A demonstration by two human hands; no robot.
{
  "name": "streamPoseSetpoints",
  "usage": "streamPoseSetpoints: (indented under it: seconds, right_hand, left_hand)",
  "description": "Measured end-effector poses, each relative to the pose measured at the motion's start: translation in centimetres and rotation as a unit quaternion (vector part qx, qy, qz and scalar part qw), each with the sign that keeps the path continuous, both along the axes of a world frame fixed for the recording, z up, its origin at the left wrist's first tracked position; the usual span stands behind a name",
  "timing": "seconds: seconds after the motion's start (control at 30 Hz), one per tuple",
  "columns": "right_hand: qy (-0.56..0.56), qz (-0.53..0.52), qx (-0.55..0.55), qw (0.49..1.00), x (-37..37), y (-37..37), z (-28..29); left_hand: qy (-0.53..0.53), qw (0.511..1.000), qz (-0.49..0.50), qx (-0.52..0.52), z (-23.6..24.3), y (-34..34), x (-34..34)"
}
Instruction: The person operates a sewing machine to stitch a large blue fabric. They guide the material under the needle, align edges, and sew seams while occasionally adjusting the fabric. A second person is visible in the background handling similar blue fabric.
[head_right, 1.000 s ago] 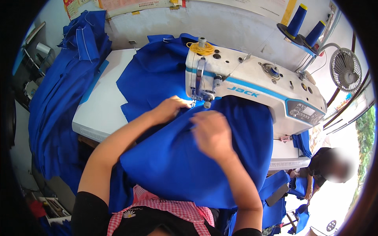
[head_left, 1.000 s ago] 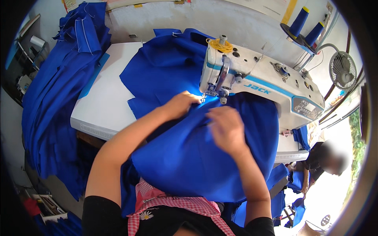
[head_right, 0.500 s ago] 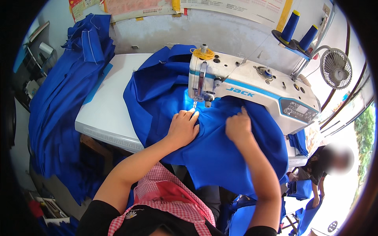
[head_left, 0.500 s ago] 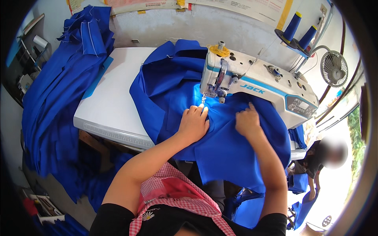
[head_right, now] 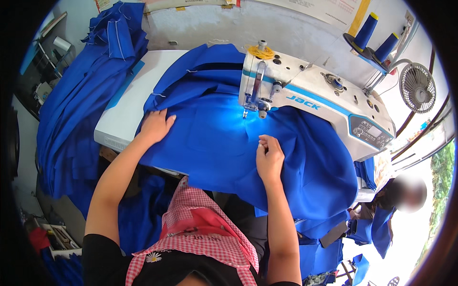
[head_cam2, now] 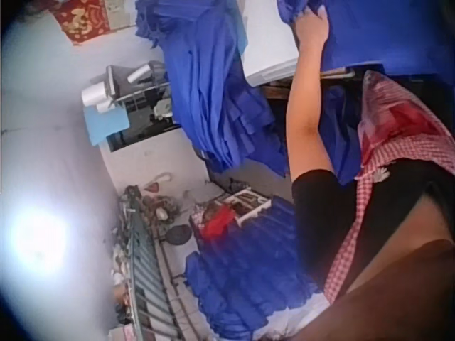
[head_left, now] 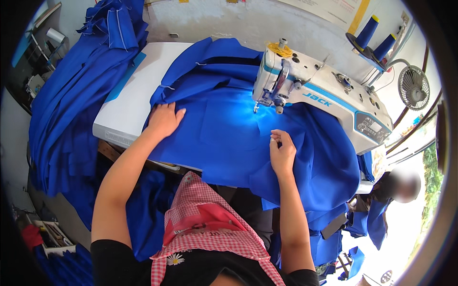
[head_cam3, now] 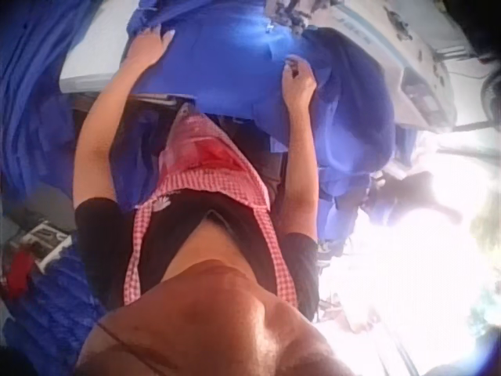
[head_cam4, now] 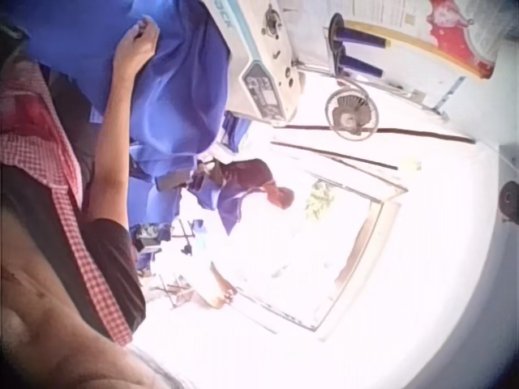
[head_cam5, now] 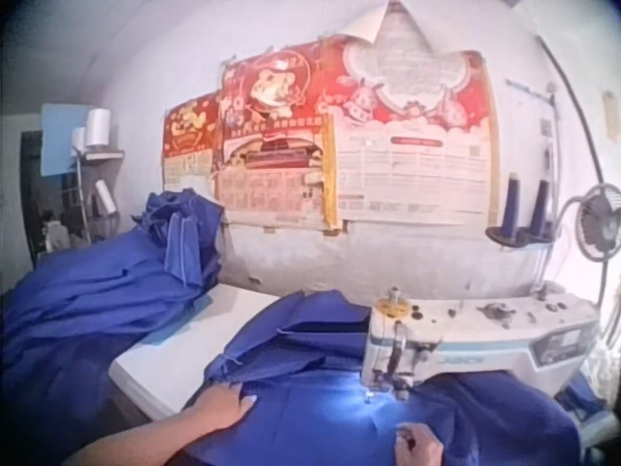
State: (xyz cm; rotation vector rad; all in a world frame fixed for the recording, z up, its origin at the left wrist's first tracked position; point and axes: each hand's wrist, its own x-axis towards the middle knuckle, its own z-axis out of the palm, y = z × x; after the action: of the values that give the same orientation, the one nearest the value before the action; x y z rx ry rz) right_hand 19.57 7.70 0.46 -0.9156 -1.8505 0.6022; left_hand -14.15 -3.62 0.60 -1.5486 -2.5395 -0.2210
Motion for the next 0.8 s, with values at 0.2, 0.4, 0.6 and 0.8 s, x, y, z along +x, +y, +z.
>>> streamPoseSetpoints:
  seconds: [0.2, 0.4, 0.6, 0.8]
  right_hand:
    - [-0.131, 0.057, 0.082, 0.986, 0.1, 1.7, -0.5]
    - [-0.152, 0.096, 0.101, 0.979, -2.1, -0.1, 1.0]
    - [-0.225, 0.019, 0.115, 0.967, -4.2, 0.0, 1.2]
    - [-0.143, 0.042, 0.144, 0.978, -1.8, -2.4, 0.4]
  left_hand:
    - [0.144, 0.947, -0.263, 0.114, 2.7, 2.2, 5.4]
    - [-0.238, 0.871, -0.389, 0.185, 0.2, 8.1, 11.4]
    - [-0.184, 0.887, -0.389, 0.165, 0.3, 8.3, 12.2]
    - [-0.102, 0.846, -0.494, 0.171, 0.6, 5.3, 13.4]
